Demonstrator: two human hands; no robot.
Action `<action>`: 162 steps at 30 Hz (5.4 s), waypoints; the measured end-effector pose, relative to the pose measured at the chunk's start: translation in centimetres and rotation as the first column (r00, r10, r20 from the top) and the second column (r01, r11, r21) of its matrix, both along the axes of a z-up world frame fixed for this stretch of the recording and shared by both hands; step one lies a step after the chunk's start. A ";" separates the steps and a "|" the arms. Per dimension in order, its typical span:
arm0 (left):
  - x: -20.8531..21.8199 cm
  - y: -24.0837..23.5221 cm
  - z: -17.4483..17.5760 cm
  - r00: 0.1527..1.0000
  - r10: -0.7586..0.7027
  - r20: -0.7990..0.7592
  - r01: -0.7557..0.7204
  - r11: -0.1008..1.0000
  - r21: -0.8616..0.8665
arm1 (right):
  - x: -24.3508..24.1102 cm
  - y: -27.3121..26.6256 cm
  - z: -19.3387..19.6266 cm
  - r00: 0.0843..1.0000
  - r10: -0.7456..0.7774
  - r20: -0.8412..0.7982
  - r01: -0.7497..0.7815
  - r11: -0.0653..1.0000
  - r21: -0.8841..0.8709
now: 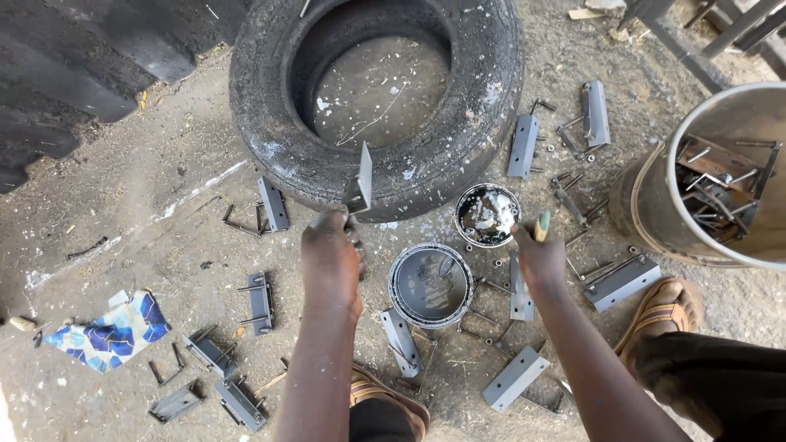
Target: Painting several small metal L-brackets with grey paint using a handheld brush.
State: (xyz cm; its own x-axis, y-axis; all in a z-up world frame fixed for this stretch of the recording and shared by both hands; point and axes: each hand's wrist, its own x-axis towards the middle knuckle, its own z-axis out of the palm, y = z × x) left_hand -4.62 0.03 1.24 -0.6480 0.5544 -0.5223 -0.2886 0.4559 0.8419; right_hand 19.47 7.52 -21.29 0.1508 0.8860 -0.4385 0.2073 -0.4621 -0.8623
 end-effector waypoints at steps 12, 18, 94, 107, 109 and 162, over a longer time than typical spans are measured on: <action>3.1 1.5 -3.5 0.962 0.128 0.242 -0.140 0.990 0.030 | -10.2 -0.1 22.6 0.550 0.306 0.777 -0.830 0.093 0.551; 4.3 1.9 -4.8 0.993 0.074 0.094 -0.076 0.997 0.021 | -9.4 1.3 20.6 0.488 0.217 0.845 -0.873 0.110 0.476; 0.8 1.8 -0.8 0.985 -0.075 -0.156 0.088 0.993 0.080 | 2.4 8.8 21.7 0.830 0.429 0.355 -0.485 0.871 0.080; 1.7 3.6 -1.9 0.989 -0.112 -0.099 0.096 0.983 -0.156 | -3.0 5.1 28.4 0.726 0.672 -0.145 -0.680 0.733 -0.010; 1.5 3.9 -2.5 0.988 -0.111 -0.109 0.093 0.983 -0.159 | -2.9 5.1 28.0 0.703 0.711 -0.029 -0.710 0.699 -0.079; 2.9 3.5 -3.1 0.942 -0.162 -0.293 0.115 0.978 -0.172 | -5.5 0.7 24.6 0.390 0.548 0.740 -0.887 0.439 0.143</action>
